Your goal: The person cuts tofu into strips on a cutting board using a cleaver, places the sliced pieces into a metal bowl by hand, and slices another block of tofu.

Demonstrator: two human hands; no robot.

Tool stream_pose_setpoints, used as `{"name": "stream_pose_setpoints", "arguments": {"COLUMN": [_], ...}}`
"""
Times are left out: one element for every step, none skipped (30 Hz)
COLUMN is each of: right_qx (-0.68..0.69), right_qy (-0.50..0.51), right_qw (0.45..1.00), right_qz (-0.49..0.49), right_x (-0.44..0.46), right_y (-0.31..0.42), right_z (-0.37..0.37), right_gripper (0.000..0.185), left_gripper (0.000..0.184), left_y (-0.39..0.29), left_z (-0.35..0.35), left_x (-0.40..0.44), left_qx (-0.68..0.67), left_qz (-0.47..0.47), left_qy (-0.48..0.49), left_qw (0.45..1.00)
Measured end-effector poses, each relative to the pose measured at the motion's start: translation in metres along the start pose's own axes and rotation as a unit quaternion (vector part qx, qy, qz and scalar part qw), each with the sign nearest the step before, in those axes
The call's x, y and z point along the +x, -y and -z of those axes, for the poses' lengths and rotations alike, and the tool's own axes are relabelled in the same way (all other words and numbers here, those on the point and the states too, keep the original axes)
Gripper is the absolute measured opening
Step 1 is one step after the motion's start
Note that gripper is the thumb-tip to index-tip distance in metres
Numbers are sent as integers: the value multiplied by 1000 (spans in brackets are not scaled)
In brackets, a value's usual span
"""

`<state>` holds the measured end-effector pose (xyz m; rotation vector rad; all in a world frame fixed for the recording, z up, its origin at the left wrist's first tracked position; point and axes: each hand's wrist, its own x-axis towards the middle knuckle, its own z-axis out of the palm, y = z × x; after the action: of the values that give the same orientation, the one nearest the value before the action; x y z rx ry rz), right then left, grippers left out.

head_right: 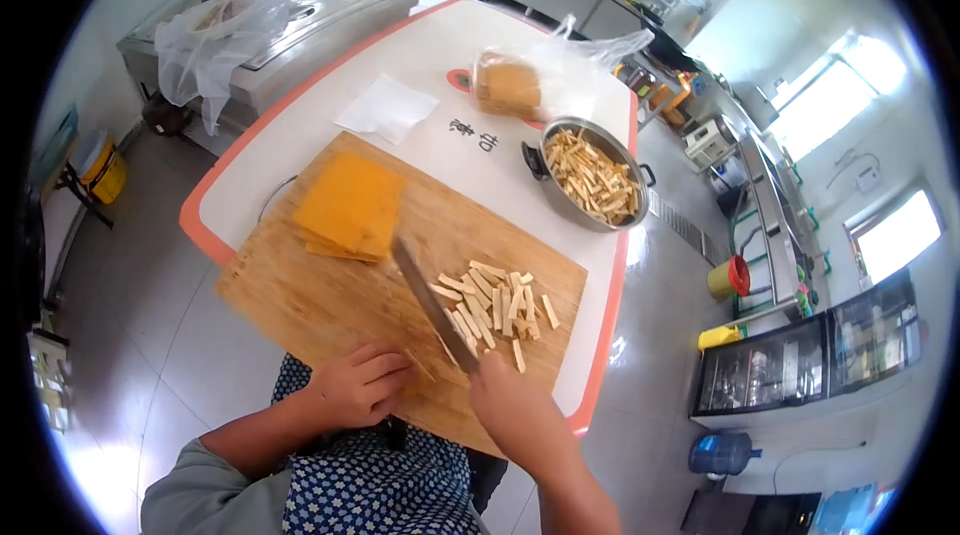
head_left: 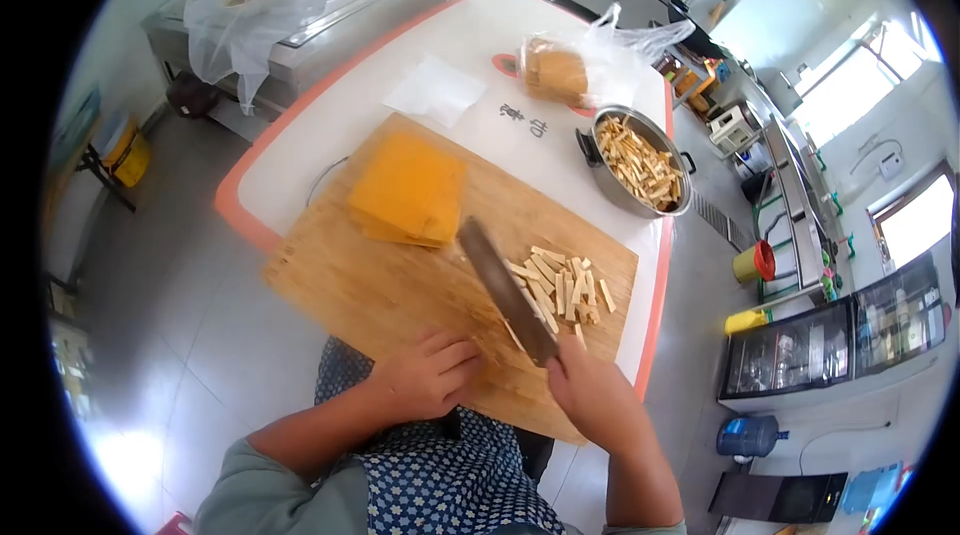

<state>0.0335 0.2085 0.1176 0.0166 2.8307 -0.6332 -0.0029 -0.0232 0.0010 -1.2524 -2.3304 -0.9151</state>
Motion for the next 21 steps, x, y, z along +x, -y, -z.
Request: {"name": "stream_pose_setpoints", "arguments": {"right_qx": [-1,15,32,34,14,-7,-6,5,16,17,17,15,15,-8,-30,-30,-23,-15,-14,-23,-34], "right_qy": [2,-8,-18,-17,5,27,28,30,33,35,42,48,50,71,92,94,100,105,103,96,87], "right_qw": [1000,1000,999,999,1000,1000,1000,999,998,998,998,998,998,997,995,995,995,994,994,994,992], "right_qz": [8,10,8,5,6,8,6,31,56,55,51,47,47,27,7,6,14,20,16,50,84], "right_x": [-1,-9,-18,-24,-30,-33,-36,-38,-39,-40,-41,-42,-45,-49,-50,-50,-49,-49,-45,-36,-27], "right_y": [0,-1,1,5,10,11,9,4,1,0,-2,-3,-3,-3,-3,-4,-4,-4,-4,-4,-2], "right_z": [5,12,16,17,18,18,13,6,1,-2,-4,-5,-2,4,7,8,8,9,5,-3,-9], "right_gripper": [21,21,22,22,22,22,22,21,21,21,20,20,20,19,19,19,19,19,19,18,18], "left_gripper": [36,37,37,37,37,37,38,40,40,41,41,41,39,37,37,40,44,44,42,41,41], "left_y": [0,0,0,-1,-1,0,0,0,0,0,-1,-1,-1,-1,0,1,1,1,0,0,-1], "left_z": [-1,0,1,1,0,0,-1,-1,-1,0,1,1,2,2,2,0,-1,-1,-2,-1,-2], "left_x": [0,-1,-2,-1,0,0,0,-1,-1,0,1,2,2,2,0,-1,-1,-1,0,0,0], "left_qx": [-7,-16,-16,-13,-10,-12,-13,-12,-13,-13,-14,-14,-6,4,4,2,-1,-3,-7,-10,-10], "left_qz": [-5,-10,-8,-9,-12,-14,-13,-12,-10,-13,-17,-15,-16,-16,-14,-14,-16,-18,-14,-13,-18], "left_qy": [-10,-16,-13,-13,-14,-12,-5,1,3,1,-1,-1,-2,-4,-4,2,9,10,8,6,7], "left_qw": [1000,1000,1000,1000,1000,1000,1000,1000,1000,1000,1000,1000,1000,1000,1000,1000,1000,1000,1000,1000,1000]}}
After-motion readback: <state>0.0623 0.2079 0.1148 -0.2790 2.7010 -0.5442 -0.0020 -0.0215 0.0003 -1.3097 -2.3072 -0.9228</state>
